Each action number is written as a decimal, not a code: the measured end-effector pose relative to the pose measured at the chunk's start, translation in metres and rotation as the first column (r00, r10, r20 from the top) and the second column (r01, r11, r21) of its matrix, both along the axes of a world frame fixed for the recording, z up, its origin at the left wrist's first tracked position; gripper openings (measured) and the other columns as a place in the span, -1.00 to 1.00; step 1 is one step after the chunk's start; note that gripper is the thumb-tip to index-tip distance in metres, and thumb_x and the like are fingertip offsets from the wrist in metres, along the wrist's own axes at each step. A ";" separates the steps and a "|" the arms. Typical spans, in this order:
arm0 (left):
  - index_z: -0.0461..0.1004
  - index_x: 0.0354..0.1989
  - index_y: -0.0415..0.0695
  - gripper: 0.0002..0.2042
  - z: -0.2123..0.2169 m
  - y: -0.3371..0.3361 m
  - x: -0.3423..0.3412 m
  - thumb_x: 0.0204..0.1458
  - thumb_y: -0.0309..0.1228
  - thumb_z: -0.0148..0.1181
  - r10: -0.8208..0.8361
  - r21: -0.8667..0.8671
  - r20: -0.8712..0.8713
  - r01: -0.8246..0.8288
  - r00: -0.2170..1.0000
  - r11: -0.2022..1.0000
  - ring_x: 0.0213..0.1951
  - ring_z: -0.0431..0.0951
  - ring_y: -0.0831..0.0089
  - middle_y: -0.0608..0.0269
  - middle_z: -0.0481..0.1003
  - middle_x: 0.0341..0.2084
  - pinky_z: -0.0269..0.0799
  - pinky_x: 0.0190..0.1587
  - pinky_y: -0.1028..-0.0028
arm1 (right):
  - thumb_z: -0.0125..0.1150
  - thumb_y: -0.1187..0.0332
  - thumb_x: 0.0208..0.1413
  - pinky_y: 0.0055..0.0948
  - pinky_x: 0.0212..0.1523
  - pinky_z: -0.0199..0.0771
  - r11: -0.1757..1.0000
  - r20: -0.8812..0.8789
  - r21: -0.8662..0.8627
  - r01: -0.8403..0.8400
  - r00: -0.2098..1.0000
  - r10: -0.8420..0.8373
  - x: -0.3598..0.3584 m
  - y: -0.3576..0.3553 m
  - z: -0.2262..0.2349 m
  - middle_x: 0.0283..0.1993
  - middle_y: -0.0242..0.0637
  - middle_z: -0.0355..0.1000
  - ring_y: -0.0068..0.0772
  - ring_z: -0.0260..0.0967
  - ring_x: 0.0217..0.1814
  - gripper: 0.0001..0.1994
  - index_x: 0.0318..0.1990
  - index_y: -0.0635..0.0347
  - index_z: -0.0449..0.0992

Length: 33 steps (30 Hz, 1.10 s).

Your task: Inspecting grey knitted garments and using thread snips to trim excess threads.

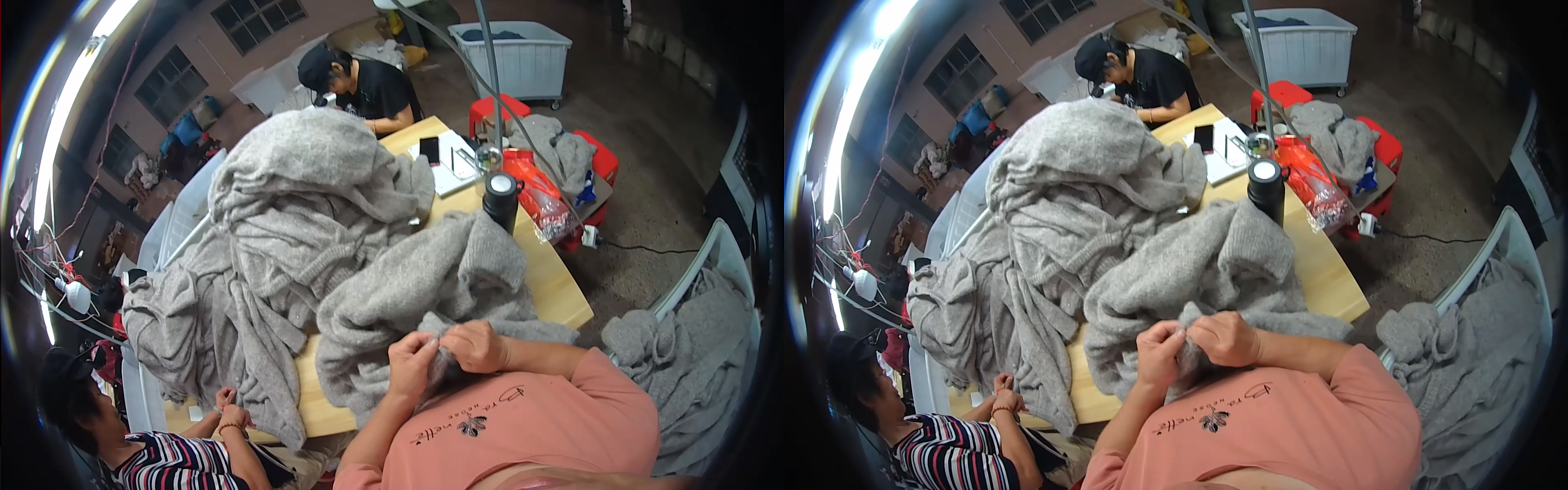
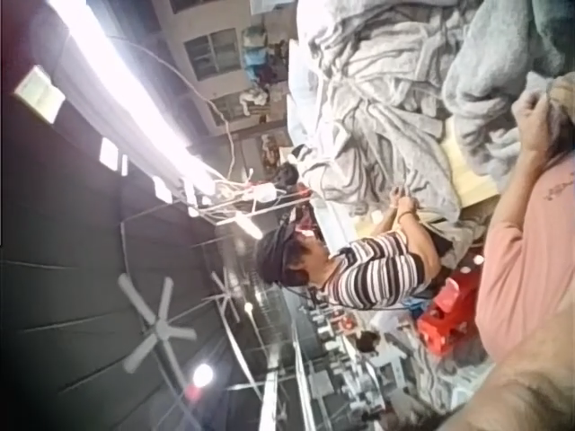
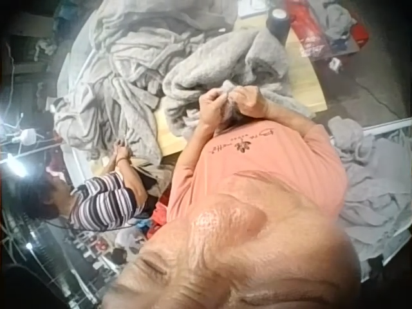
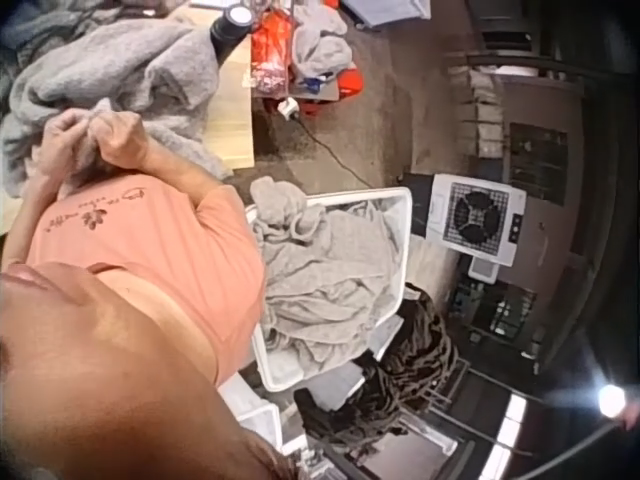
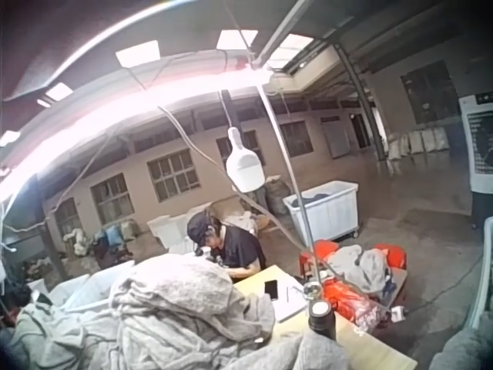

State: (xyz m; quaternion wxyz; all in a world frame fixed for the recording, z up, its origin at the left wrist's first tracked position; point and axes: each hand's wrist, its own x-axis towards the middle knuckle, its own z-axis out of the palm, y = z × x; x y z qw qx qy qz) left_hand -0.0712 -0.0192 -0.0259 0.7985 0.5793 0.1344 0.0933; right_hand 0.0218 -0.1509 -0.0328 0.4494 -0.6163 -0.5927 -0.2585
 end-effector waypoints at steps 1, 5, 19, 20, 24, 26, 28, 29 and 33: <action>0.45 -0.37 -0.31 -0.89 -0.004 0.000 -0.003 -0.09 -0.57 0.09 0.042 0.100 -0.025 -0.039 0.999 0.994 -0.52 0.35 0.69 0.34 0.46 -0.53 0.27 -0.46 0.67 | 0.02 0.56 -0.34 -0.42 -0.70 0.28 0.999 -0.021 -0.040 -0.003 1.000 0.002 -0.003 -0.002 -0.005 -0.57 -0.24 0.25 -0.30 0.27 -0.67 -0.85 -0.48 0.28 0.34; 0.47 -0.38 -0.31 -0.88 -0.013 0.003 -0.012 -0.14 -0.62 0.11 0.065 0.117 -0.061 -0.058 0.996 0.991 -0.59 0.33 0.73 0.38 0.45 -0.58 0.21 -0.57 0.72 | 0.06 0.58 -0.28 -0.43 -0.58 0.36 0.997 -0.303 -0.024 -0.068 0.951 0.057 -0.010 0.002 -0.005 -0.41 -0.26 0.33 -0.24 0.35 -0.52 -0.86 -0.46 0.20 0.37; 0.51 -0.48 -0.25 -0.91 -0.021 -0.001 -0.009 -0.22 -0.63 0.17 0.080 0.734 0.107 -0.133 0.991 0.666 -0.59 0.41 0.62 0.20 0.47 -0.64 0.30 -0.53 0.62 | 0.00 0.49 -0.26 -0.30 -0.49 0.34 0.862 -0.644 -0.379 -0.336 0.765 0.015 0.007 -0.002 -0.030 -0.57 -0.12 0.36 -0.09 0.36 -0.52 -0.83 -0.41 0.22 0.42; 0.50 -0.50 -0.26 -0.92 -0.022 0.000 -0.010 -0.23 -0.63 0.17 0.083 0.745 0.109 -0.137 0.991 0.653 -0.60 0.43 0.59 0.18 0.47 -0.65 0.30 -0.53 0.61 | 0.00 0.49 -0.26 -0.31 -0.50 0.33 0.867 -0.664 -0.375 -0.327 0.748 -0.005 0.006 0.000 -0.035 -0.57 -0.12 0.36 -0.09 0.36 -0.52 -0.85 -0.43 0.22 0.41; 0.47 -0.54 -0.21 -0.96 -0.025 -0.003 -0.012 -0.22 -0.61 0.15 0.082 0.777 0.117 -0.143 0.990 0.613 -0.58 0.49 0.33 0.10 0.47 -0.60 0.36 -0.53 0.49 | -0.02 0.45 -0.26 -0.18 -0.49 0.30 0.879 -0.681 -0.405 -0.253 0.724 -0.106 -0.008 -0.003 -0.042 -0.54 -0.06 0.35 0.00 0.34 -0.49 -0.88 -0.49 0.20 0.40; 0.43 -0.56 -0.20 -0.97 -0.030 -0.005 -0.009 -0.20 -0.60 0.11 0.045 0.870 0.237 -0.232 0.971 0.434 -0.58 0.46 0.22 0.09 0.43 -0.63 0.35 -0.55 0.42 | -0.01 0.46 -0.26 -0.18 -0.51 0.30 0.916 -0.652 -0.341 -0.211 0.755 -0.068 -0.007 0.002 -0.046 -0.55 -0.07 0.36 -0.01 0.33 -0.51 -0.89 -0.49 0.20 0.39; 0.41 -0.56 -0.19 -0.97 -0.034 -0.009 -0.006 -0.20 -0.59 0.09 0.007 0.885 0.284 -0.265 0.959 0.383 -0.59 0.43 0.17 0.09 0.40 -0.67 0.33 -0.56 0.35 | 0.00 0.46 -0.26 -0.18 -0.53 0.31 0.944 -0.577 -0.328 -0.042 0.800 -0.165 -0.008 0.007 -0.054 -0.56 -0.11 0.36 -0.03 0.33 -0.53 -0.92 -0.52 0.20 0.36; 0.40 -0.57 -0.20 -0.97 -0.032 -0.009 -0.004 -0.20 -0.59 0.09 0.034 0.895 0.293 -0.287 0.955 0.340 -0.60 0.42 0.16 0.09 0.39 -0.67 0.33 -0.56 0.35 | 0.01 0.47 -0.26 -0.22 -0.56 0.32 0.971 -0.482 -0.237 0.015 0.866 -0.131 -0.008 0.012 -0.054 -0.58 -0.16 0.34 -0.08 0.32 -0.58 -0.95 -0.54 0.19 0.32; 0.43 -0.52 -0.22 -0.97 -0.035 -0.009 0.000 -0.17 -0.56 0.13 0.199 0.781 0.221 -0.296 0.955 0.550 -0.64 0.38 0.47 0.25 0.41 -0.68 0.30 -0.58 0.52 | 0.04 0.52 -0.30 -0.30 -0.63 0.31 0.942 -0.241 -0.310 0.126 0.948 -0.206 -0.002 0.011 -0.038 -0.60 -0.22 0.29 -0.19 0.32 -0.59 -0.91 -0.55 0.18 0.28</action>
